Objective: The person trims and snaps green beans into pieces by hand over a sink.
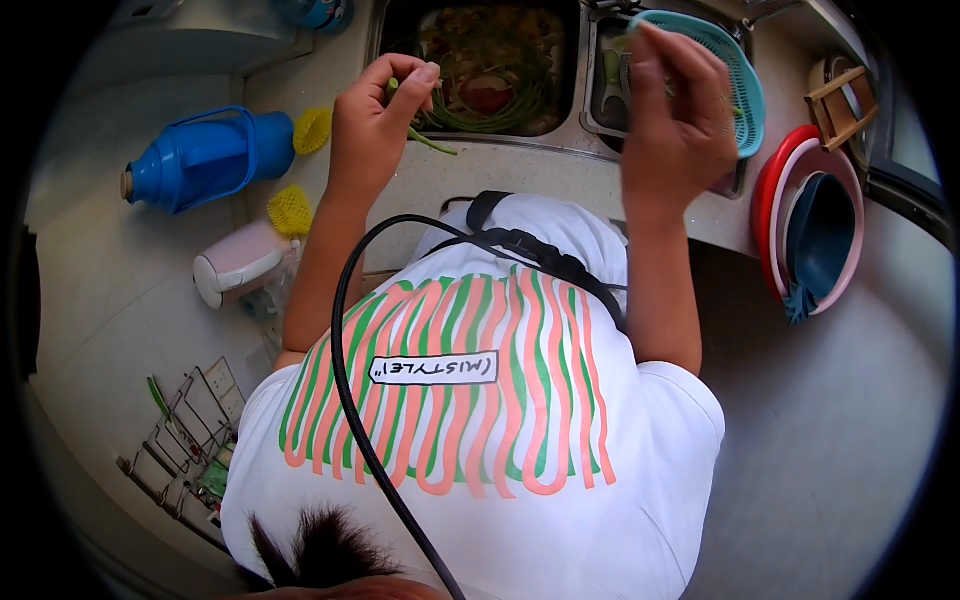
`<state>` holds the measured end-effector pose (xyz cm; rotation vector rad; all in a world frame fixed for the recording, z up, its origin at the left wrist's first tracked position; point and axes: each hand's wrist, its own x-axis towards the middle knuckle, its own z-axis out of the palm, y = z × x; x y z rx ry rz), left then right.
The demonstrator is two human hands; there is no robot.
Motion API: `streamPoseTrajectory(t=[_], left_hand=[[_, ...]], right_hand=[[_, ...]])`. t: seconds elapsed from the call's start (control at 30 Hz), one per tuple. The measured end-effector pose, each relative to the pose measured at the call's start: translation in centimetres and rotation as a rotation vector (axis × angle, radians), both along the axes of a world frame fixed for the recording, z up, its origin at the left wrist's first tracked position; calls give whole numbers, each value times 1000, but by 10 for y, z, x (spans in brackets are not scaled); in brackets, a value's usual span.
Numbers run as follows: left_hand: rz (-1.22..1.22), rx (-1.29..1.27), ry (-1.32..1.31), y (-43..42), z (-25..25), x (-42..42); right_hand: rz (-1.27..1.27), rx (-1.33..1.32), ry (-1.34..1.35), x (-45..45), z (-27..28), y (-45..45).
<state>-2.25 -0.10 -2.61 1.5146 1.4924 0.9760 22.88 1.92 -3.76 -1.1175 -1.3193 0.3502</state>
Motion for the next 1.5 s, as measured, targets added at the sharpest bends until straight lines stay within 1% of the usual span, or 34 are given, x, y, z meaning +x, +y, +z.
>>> streamPoseTrajectory(t=[0.03,0.1,0.13,0.23,0.27,0.33,0.37,0.4,0.43,0.47,0.5,0.57,0.63,0.7,0.8,0.87,0.97,1.0,1.07,1.1,1.2,1.27,1.3,1.37,1.47,1.5], left_hand=[[-2,55,-22,1,-1,0],[-4,166,-67,4,-3,3],[-51,111,-3,5,-1,-1],[-79,94,49,5,4,4],[-92,92,101,5,5,6],[-118,88,206,3,7,12],[-167,80,207,4,11,15],[-216,71,209,6,17,19],[-264,63,211,7,19,22],[-333,159,86,9,7,22],[-354,261,87,11,-4,24],[-287,398,131,2,3,31],[-247,429,156,3,1,20],[-226,422,184,3,3,8],[-197,371,202,4,12,3],[-216,406,225,3,12,3],[-245,505,317,5,9,2],[-254,545,357,5,8,2],[-208,531,327,4,6,3],[-185,525,311,3,6,5],[-51,345,93,-3,11,13],[35,254,-141,-6,16,21],[78,207,-257,-6,17,23],[71,233,-372,0,14,17],[84,241,-552,3,12,5],[50,212,-581,3,9,-1]], right_hand=[[-181,-36,-100,16,1,3],[-417,-54,-326,45,-7,15],[-468,-124,-464,57,-11,19],[-284,-253,-420,63,-8,17],[-146,-365,-288,58,-6,11],[242,-298,-203,36,-3,7],[407,-257,-228,18,3,6],[500,-263,-317,-3,16,1],[605,-270,-272,-23,25,-4],[681,-218,-241,-37,25,-5],[677,-196,-262,-48,14,-6],[623,-148,-302,-54,4,-6],[597,-168,-206,-53,8,-3],[567,-169,-174,-46,9,-2],[580,-176,-179,-42,10,-2],[569,-149,-212,-43,10,-3],[458,38,-563,-40,10,2],[445,68,-586,-40,9,3],[418,127,-632,-41,9,4],[387,155,-613,-43,9,4],[285,247,-551,-51,4,1],[206,314,-498,-59,-6,-2],[217,303,-451,-63,-7,-7],[271,144,-268,-69,-8,-16],[445,-143,-25,-66,0,-19],[480,-144,44,-65,-1,-18]])
